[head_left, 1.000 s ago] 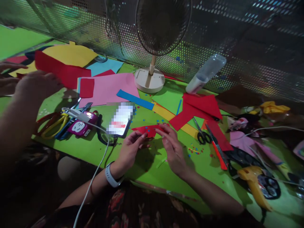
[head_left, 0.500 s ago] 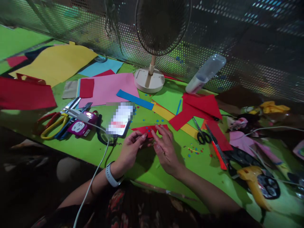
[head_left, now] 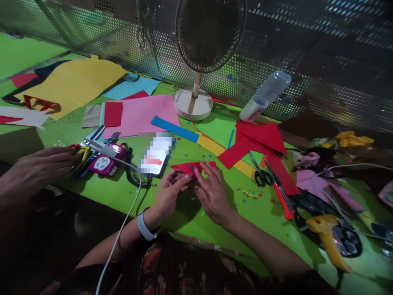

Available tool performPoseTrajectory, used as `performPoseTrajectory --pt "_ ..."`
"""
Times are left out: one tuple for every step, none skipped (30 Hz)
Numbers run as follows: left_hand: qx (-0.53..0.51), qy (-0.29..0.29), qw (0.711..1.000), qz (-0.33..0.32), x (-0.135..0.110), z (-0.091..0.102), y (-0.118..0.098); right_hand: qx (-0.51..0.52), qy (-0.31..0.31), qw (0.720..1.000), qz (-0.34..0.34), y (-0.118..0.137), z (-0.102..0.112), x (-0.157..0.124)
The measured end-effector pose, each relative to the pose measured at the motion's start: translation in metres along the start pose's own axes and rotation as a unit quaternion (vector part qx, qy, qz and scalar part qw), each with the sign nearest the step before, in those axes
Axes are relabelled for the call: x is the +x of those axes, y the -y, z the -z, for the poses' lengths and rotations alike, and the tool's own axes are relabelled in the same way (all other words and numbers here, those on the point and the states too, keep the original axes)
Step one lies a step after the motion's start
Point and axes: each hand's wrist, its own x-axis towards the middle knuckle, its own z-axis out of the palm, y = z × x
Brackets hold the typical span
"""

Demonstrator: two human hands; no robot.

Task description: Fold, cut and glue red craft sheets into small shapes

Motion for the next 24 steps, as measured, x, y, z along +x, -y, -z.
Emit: performPoseTrajectory --pt "-0.001 -0.001 1.000 -0.007 0.000 0.000 0.000 -0.003 -0.001 1.000 0.003 0.000 0.000 0.000" --pt "-0.001 0.001 1.000 -0.014 0.000 0.000 0.000 -0.004 -0.002 1.000 0.008 0.001 0.001 0.000" --pt "-0.001 0.003 1.000 -0.021 0.001 -0.001 0.001 -0.003 -0.002 1.000 0.011 0.001 0.001 0.000" --pt "0.000 0.005 1.000 -0.025 0.001 -0.001 0.001 -0.001 -0.002 1.000 0.012 0.002 0.002 0.000" --pt "0.003 0.007 1.000 -0.027 0.001 -0.001 0.001 0.002 -0.001 1.000 0.012 0.002 0.002 0.000" --pt "0.005 0.007 1.000 -0.029 0.001 0.000 0.001 0.007 -0.001 1.000 0.012 0.002 0.002 0.001" --pt "0.007 0.007 0.999 -0.031 0.001 0.000 0.001 0.012 -0.002 1.000 0.011 0.002 0.002 0.001" --pt "0.009 0.004 0.999 -0.033 0.001 0.000 0.002 0.018 -0.004 1.000 0.010 0.002 0.002 0.001" --pt "0.009 0.002 0.999 -0.034 0.001 0.001 0.002 0.024 -0.006 1.000 0.010 0.002 0.002 0.002" --pt "0.010 0.001 0.999 -0.036 0.002 0.001 0.002 0.031 -0.009 0.999 0.010 0.003 0.002 0.002" --pt "0.011 0.001 0.999 -0.039 0.002 0.002 0.002 0.038 -0.011 0.999 0.010 0.003 0.002 0.002" --pt "0.015 0.002 0.999 -0.042 0.002 0.002 0.003 0.045 -0.014 0.999 0.009 0.004 0.003 0.002" --pt "0.021 0.006 0.999 -0.047 0.002 0.002 0.003 0.053 -0.016 0.998 0.005 0.005 0.004 0.002" --pt "0.028 0.011 0.998 -0.051 0.002 0.002 0.003 0.061 -0.018 0.998 0.000 0.006 0.005 0.003" --pt "0.036 0.018 0.998 -0.054 0.002 0.002 0.003 0.069 -0.022 0.997 -0.007 0.007 0.007 0.003" --pt "0.043 0.023 0.997 -0.057 0.002 0.002 0.002 0.074 -0.028 0.997 -0.014 0.007 0.009 0.004" --pt "0.049 0.028 0.997 -0.059 0.002 0.002 0.002 0.074 -0.036 0.996 -0.021 0.006 0.012 0.006" --pt "0.056 0.032 0.996 -0.062 0.001 0.002 0.002 0.067 -0.045 0.996 -0.028 0.004 0.015 0.008" --pt "0.064 0.037 0.995 -0.064 0.001 0.003 0.002 0.054 -0.053 0.997 -0.035 0.001 0.019 0.010" --pt "0.074 0.046 0.994 -0.067 0.000 0.003 0.002 0.037 -0.055 0.997 -0.040 -0.002 0.023 0.013" --pt "0.085 0.056 0.992 -0.069 -0.002 0.003 0.002 0.022 -0.048 0.998 -0.046 -0.007 0.026 0.016" --pt "0.095 0.069 0.991 -0.069 -0.003 0.003 0.001 0.013 -0.030 0.998 -0.051 -0.012 0.030 0.019" --pt "0.103 0.080 0.989 -0.070 -0.004 0.003 0.001 0.014 -0.005 0.998 -0.058 -0.017 0.034 0.022" --pt "0.109 0.089 0.988 -0.070 -0.005 0.003 0.000 0.026 0.021 0.997 -0.069 -0.021 0.037 0.024"
